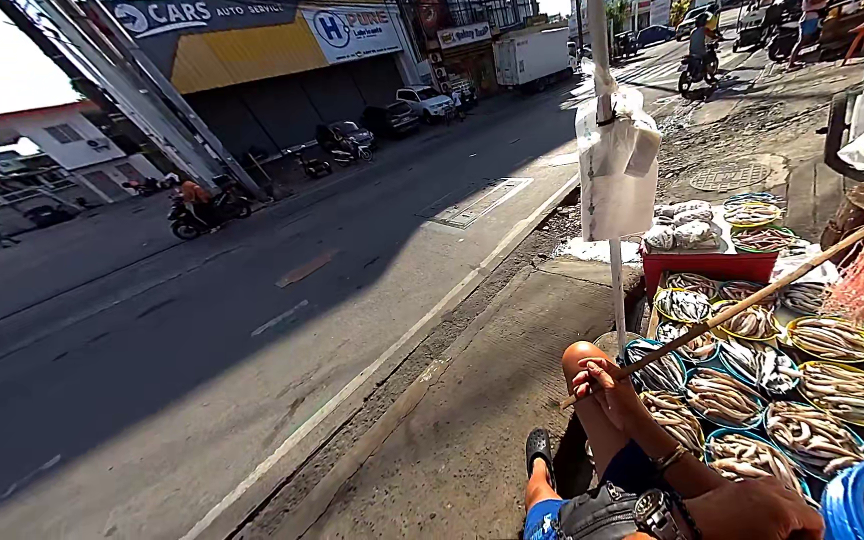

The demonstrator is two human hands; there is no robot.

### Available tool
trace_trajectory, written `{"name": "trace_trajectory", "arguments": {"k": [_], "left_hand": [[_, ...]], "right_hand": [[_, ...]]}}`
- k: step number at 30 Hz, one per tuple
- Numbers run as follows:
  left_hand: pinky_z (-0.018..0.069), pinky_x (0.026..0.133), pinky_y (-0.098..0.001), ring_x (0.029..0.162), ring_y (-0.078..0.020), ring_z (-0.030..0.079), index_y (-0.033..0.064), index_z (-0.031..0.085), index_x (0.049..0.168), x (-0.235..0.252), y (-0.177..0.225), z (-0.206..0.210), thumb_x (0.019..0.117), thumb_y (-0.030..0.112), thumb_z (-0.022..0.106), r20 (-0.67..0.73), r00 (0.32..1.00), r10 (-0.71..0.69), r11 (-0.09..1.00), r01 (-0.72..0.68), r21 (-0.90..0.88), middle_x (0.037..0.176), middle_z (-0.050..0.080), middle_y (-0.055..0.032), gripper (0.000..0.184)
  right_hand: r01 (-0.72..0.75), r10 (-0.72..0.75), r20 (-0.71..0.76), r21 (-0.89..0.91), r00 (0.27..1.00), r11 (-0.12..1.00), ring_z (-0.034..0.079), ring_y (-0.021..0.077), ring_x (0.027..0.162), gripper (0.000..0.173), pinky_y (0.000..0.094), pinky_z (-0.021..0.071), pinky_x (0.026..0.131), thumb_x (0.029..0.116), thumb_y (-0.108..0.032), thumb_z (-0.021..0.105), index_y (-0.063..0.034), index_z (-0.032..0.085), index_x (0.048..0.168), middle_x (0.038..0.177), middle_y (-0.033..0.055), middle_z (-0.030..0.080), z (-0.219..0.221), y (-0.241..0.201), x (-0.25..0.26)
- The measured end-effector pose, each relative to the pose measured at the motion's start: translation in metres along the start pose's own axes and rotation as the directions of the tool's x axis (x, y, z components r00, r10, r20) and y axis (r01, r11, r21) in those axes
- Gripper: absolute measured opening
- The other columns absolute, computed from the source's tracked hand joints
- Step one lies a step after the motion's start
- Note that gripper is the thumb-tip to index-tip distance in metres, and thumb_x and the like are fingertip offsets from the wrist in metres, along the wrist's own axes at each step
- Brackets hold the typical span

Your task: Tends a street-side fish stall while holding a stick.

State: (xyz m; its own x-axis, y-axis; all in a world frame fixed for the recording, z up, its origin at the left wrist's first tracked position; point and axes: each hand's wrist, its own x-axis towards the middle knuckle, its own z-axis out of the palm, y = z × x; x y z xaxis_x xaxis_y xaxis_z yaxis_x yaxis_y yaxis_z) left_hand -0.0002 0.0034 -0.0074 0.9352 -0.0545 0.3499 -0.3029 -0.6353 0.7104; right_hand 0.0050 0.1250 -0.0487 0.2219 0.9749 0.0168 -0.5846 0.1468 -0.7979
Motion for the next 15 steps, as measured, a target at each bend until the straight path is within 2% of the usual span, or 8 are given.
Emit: {"name": "trace_trajectory", "arguments": {"k": [3, 15], "left_hand": [[0.0462, 0.078, -0.0403, 0.075, -0.0290, 0.059, -0.0040, 0.063, 0.076, 0.000, 0.000, -0.001, 0.1011, 0.021, 0.055, 0.016, 1.000, -0.016, 0.999, 0.015, 0.049, 0.072, 0.058, -0.0154, 0.037], [0.0460, 0.075, -0.0399, 0.072, -0.0280, 0.058, -0.0033, 0.062, 0.074, 0.000, -0.005, 0.002, 0.0996, 0.018, 0.057, -0.014, 1.000, 0.011, 0.999, -0.010, 0.036, 0.069, 0.056, -0.0144, 0.034]], "right_hand": [[0.008, -0.008, 0.005, -0.006, 1.000, 1.000, 0.074, 0.0203, 0.067, 0.026, 0.0337, 0.0629, 0.067, 0.1083, -0.005, 0.036, 0.0036, 0.061, 0.111, 0.079, 0.0127, 0.074, 0.000, 0.000, 0.000], [0.017, -0.017, 0.002, 0.000, 1.000, 1.000, 0.073, 0.0214, 0.067, 0.025, 0.0354, 0.0631, 0.068, 0.1078, -0.005, 0.038, 0.0042, 0.061, 0.111, 0.079, 0.0137, 0.074, -0.011, 0.012, 0.009]]}}
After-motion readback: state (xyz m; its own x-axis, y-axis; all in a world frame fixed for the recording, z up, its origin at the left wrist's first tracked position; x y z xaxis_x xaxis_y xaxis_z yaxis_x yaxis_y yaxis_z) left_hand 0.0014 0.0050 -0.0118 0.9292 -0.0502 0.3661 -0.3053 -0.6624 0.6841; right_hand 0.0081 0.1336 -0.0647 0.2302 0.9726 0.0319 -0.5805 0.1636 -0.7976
